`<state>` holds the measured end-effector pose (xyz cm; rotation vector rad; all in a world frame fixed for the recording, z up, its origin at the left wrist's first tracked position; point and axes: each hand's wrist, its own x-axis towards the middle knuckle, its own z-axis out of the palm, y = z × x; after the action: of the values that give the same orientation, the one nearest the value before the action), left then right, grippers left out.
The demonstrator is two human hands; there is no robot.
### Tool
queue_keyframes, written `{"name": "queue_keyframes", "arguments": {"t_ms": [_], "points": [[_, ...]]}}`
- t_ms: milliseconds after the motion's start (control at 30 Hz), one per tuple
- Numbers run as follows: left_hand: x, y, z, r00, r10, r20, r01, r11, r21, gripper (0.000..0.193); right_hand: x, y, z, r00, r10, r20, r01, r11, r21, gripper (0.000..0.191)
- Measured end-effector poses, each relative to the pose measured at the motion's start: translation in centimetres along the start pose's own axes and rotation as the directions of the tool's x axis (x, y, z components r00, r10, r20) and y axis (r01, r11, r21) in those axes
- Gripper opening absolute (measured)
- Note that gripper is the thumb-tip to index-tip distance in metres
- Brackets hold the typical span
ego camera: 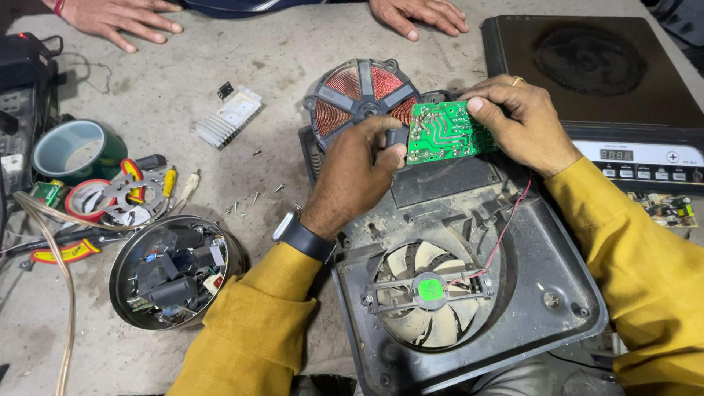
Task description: The person uses a soldering iron to apply solder to multiple points on a small green circuit board. They repeatedly dip the iron into a soldering flux container and reposition the board to access different solder joints.
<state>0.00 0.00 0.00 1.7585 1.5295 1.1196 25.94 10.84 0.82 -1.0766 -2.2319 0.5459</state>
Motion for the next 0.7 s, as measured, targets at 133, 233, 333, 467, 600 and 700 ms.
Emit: {"name": "queue_keyframes", "arguments": {"t_ms": [133,233,333,467,600,700], "points": [[0.0,-0.6,0.4,0.998,0.061,-0.035,-0.061,0.998,-0.020,0.037,-0.3,-2.6,-0.5,0.992,-0.119,-0.037,0.113,0.985,-0.131,0.030],[0.0,-1.0,0.6,0.993,0.089,-0.074,-0.091,0.995,-0.027,0.037,-2.2,-2.2,-2.8,0.901,-0.422,-0.099,0.338,0.828,-0.447,0.032],[0.1,-1.2,0.8,0.994,0.079,-0.076,-0.082,0.996,-0.029,0.036,-9.4,0.5,-7.5,0.873,-0.406,-0.272,0.245,0.845,-0.476,0.032],[0.3,-1.4,0.9,0.994,0.092,-0.053,-0.096,0.992,-0.080,0.032,-14.4,6.9,-10.9,0.885,0.097,-0.456,-0.115,0.993,-0.011,0.041],[0.5,-1.4,0.8,0.996,0.071,-0.055,-0.073,0.997,-0.037,0.031,-19.1,5.4,-8.1,0.878,-0.056,-0.475,-0.092,0.955,-0.283,0.024],[0.6,-1.3,0.7,0.996,0.084,-0.032,-0.088,0.986,-0.144,0.032,-16.6,-0.3,-6.5,0.936,-0.252,-0.247,0.086,0.842,-0.533,0.046]]}}
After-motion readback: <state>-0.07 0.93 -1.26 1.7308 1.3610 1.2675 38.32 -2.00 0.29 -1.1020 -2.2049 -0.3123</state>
